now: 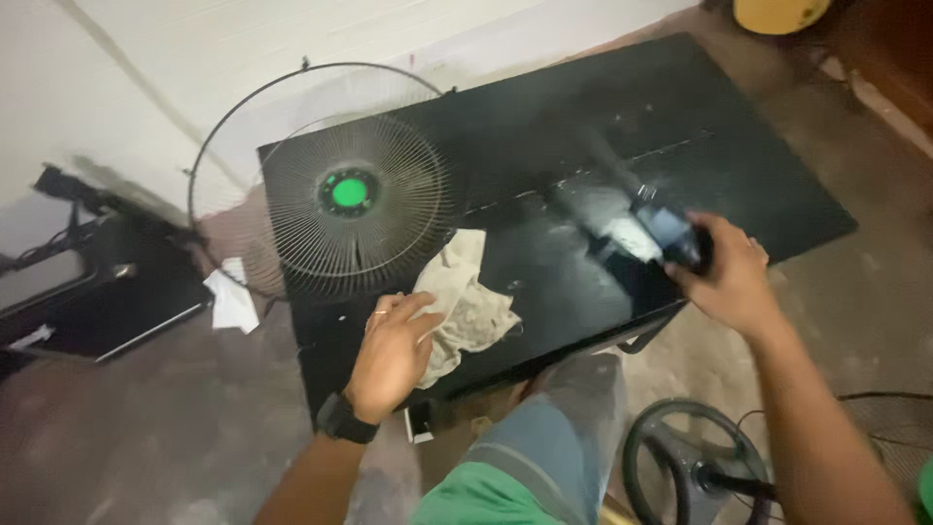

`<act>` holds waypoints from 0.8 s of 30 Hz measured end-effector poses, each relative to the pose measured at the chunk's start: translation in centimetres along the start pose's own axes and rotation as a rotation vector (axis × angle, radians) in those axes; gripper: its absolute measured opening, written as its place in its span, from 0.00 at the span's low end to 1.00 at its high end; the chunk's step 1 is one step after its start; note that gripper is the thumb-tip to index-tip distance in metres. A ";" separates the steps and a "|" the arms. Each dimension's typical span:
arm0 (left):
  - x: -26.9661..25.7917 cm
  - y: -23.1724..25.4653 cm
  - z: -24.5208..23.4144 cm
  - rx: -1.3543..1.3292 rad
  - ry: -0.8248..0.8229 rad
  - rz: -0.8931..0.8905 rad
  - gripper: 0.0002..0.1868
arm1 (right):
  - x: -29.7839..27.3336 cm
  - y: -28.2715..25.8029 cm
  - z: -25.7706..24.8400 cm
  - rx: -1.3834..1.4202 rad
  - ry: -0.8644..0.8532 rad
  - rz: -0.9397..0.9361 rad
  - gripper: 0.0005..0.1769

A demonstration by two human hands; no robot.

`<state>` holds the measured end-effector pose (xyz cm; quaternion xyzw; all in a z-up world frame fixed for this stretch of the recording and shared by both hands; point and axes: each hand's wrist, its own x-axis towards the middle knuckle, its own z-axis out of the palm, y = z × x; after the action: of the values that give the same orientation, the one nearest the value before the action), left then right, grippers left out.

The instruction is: The person disassembles a green electric fan by removing the front grille, then the fan blades, and finally the rear grille. The components are placed on a nearby table. The person does not reassemble the fan within the clip.

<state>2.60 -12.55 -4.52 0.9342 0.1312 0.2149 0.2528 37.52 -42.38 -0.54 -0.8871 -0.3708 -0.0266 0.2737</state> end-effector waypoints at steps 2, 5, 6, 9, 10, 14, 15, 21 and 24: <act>-0.8 -1.1 -0.6 0.030 -0.008 0.038 0.18 | -1.3 -2.2 -1.5 0.142 -0.118 -0.182 0.39; -3.0 -2.5 -2.2 0.020 0.020 0.035 0.18 | -3.2 -5.8 -2.1 0.212 -0.284 -0.332 0.41; -3.5 -2.9 -2.7 0.015 0.036 0.034 0.17 | -3.5 -6.9 -2.1 0.211 -0.336 -0.364 0.43; -5.1 -4.1 -4.4 -0.007 0.076 0.007 0.17 | -4.4 -10.1 -1.9 0.120 -0.470 -0.423 0.41; -5.5 -4.5 -5.0 -0.019 0.085 -0.017 0.18 | -4.6 -11.4 -1.1 0.110 -0.481 -0.463 0.40; -6.3 -4.9 -7.2 -0.065 0.018 -0.211 0.18 | -4.8 -15.9 2.3 0.124 -0.511 -0.649 0.37; -6.5 -4.6 -7.7 -0.081 0.010 -0.282 0.19 | -4.7 -17.0 3.0 0.141 -0.514 -0.703 0.37; -7.4 -2.0 -10.2 -0.092 0.135 -0.287 0.16 | -3.9 -22.2 6.7 0.070 -0.652 -0.702 0.40; -6.7 -0.3 -9.7 -0.058 0.089 -0.167 0.15 | -3.2 -23.1 7.5 0.100 -0.563 -0.748 0.37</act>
<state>-7.88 -10.63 0.64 0.9018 0.2137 0.2382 0.2906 18.48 -27.40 3.09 -0.6511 -0.7255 0.1362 0.1765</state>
